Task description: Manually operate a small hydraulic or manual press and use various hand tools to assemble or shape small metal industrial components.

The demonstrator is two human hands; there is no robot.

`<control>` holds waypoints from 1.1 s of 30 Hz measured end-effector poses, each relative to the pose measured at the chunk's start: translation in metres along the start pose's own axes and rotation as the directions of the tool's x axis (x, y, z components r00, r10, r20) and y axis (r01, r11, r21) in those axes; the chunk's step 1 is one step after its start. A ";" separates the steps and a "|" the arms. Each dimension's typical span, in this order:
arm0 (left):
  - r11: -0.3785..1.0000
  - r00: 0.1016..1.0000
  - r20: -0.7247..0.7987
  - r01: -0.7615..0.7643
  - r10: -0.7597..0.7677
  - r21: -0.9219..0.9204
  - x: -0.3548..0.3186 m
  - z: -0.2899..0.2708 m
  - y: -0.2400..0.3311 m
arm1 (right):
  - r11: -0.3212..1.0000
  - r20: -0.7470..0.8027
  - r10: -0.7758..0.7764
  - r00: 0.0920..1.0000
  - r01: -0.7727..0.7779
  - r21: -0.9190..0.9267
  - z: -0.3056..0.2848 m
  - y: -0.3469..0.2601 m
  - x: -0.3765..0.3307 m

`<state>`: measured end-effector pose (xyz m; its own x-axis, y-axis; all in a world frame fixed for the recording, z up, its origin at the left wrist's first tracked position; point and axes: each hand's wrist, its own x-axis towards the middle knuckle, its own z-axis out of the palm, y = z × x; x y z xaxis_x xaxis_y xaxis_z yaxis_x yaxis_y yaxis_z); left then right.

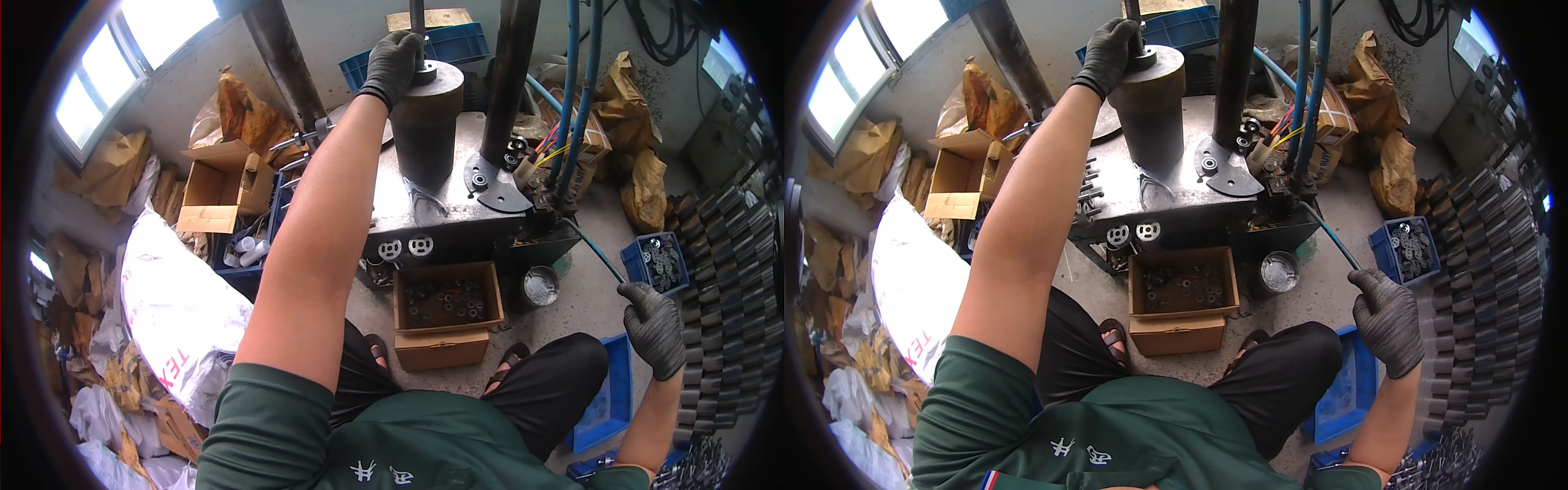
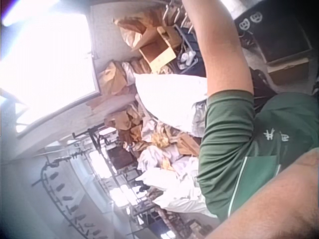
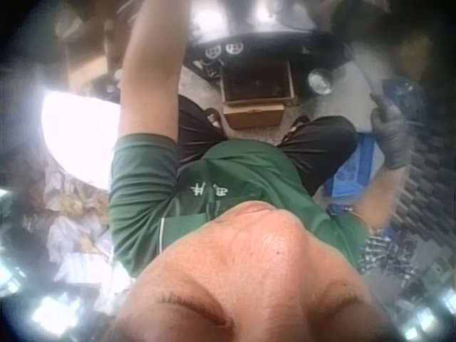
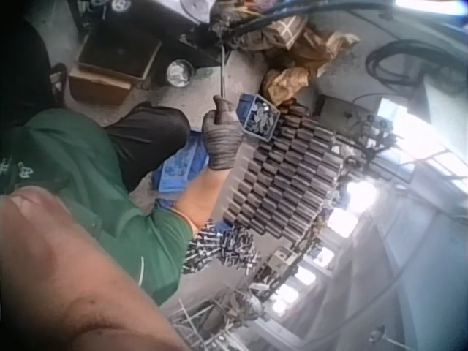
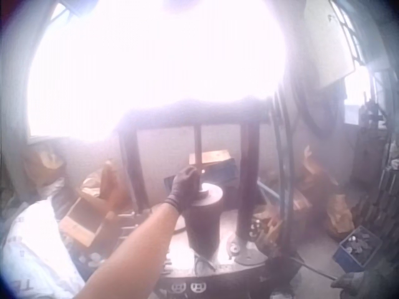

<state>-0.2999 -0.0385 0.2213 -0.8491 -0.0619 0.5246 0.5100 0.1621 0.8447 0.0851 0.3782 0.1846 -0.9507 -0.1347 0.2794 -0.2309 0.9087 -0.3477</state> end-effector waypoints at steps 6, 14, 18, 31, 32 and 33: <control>0.997 1.000 -0.009 0.000 0.001 0.082 -0.003 0.000 0.005 | 0.975 0.506 0.038 0.862 0.080 -0.209 -0.004 0.011 -0.004; 0.997 1.000 -0.027 0.007 -0.005 0.077 0.001 -0.004 -0.002 | 0.968 0.532 0.069 0.844 0.072 -0.240 -0.004 0.003 0.002; 0.993 1.000 -0.025 0.008 -0.005 0.117 -0.003 0.001 0.004 | 0.993 0.237 0.042 0.971 -0.016 -0.114 -0.003 0.003 -0.003; 0.991 0.999 -0.043 0.005 0.001 0.132 -0.008 0.002 0.009 | 0.986 0.293 0.008 0.956 0.041 -0.161 -0.007 0.004 0.000; 0.989 0.999 -0.045 0.007 0.000 0.148 -0.008 0.003 0.010 | 0.985 0.372 0.023 0.928 0.044 -0.169 -0.007 0.008 0.000; 0.986 0.999 -0.048 0.009 -0.001 0.167 -0.008 0.003 0.010 | 0.984 0.449 0.035 0.893 0.049 -0.174 -0.007 0.011 0.001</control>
<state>-0.2885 -0.0337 0.2255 -0.8421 -0.1092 0.5281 0.4721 0.3242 0.8198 0.0833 0.3909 0.1870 -0.9498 -0.2658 -0.1650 -0.2375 0.9559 -0.1730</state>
